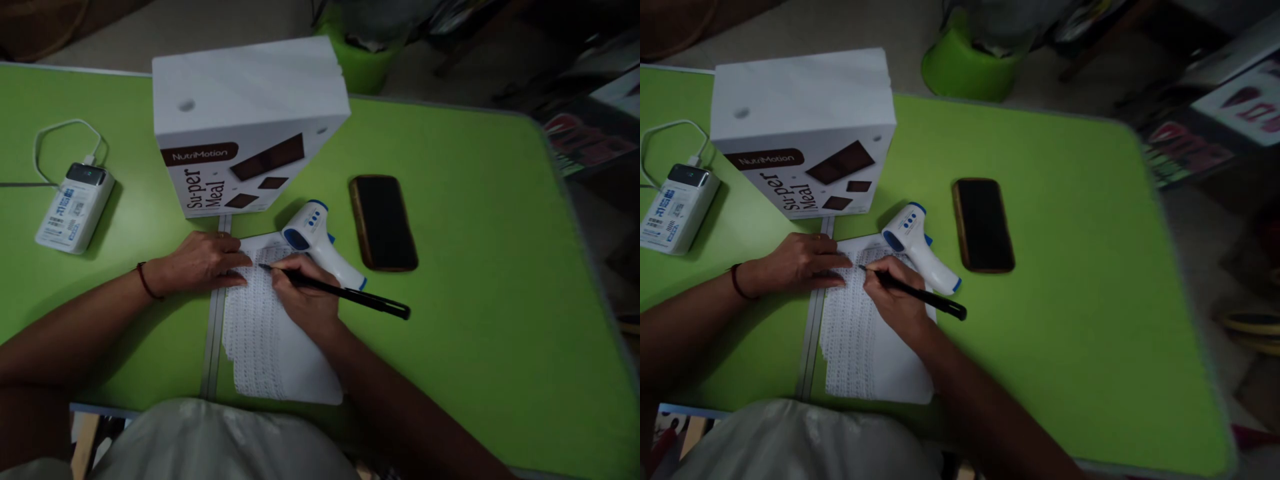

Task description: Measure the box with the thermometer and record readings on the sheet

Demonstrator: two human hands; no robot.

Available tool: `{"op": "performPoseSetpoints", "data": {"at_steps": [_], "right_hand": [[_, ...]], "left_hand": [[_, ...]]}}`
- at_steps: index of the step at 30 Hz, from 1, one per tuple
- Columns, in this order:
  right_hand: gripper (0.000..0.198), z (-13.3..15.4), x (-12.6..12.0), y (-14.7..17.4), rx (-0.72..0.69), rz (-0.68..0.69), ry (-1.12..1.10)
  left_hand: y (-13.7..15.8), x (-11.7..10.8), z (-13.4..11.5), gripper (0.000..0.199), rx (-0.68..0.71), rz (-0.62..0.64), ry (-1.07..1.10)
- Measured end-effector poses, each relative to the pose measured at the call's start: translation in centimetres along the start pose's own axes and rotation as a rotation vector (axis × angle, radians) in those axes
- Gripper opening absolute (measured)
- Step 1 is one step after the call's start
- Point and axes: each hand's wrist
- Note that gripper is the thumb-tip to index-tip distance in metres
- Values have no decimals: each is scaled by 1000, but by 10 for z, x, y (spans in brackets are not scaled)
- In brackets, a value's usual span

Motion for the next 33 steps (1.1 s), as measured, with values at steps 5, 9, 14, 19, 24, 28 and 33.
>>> {"op": "performPoseSetpoints", "data": {"at_steps": [5,9,14,19,24,28,33], "right_hand": [[14,0,2,0,-11,-25,12],[13,1,2,1,-3,-23,10],[14,2,1,0,42,-48,15],[16,2,0,-1,23,-34,11],[15,5,-1,0,28,-66,-32],[14,6,-2,0,35,2,-21],[13,0,0,1,-18,25,-41]], "left_hand": [[1,1,1,39,1,-17,10],[1,1,1,39,-6,5,17],[1,2,1,40,0,-3,10],[2,2,1,41,4,-19,3],[0,1,1,38,28,-51,-3],[0,1,1,35,32,-67,-3],[1,0,1,36,14,-22,13]]}}
Point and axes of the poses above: each hand's wrist, its own y-axis away from the middle knuckle, its own x-axis out of the palm, z = x × y
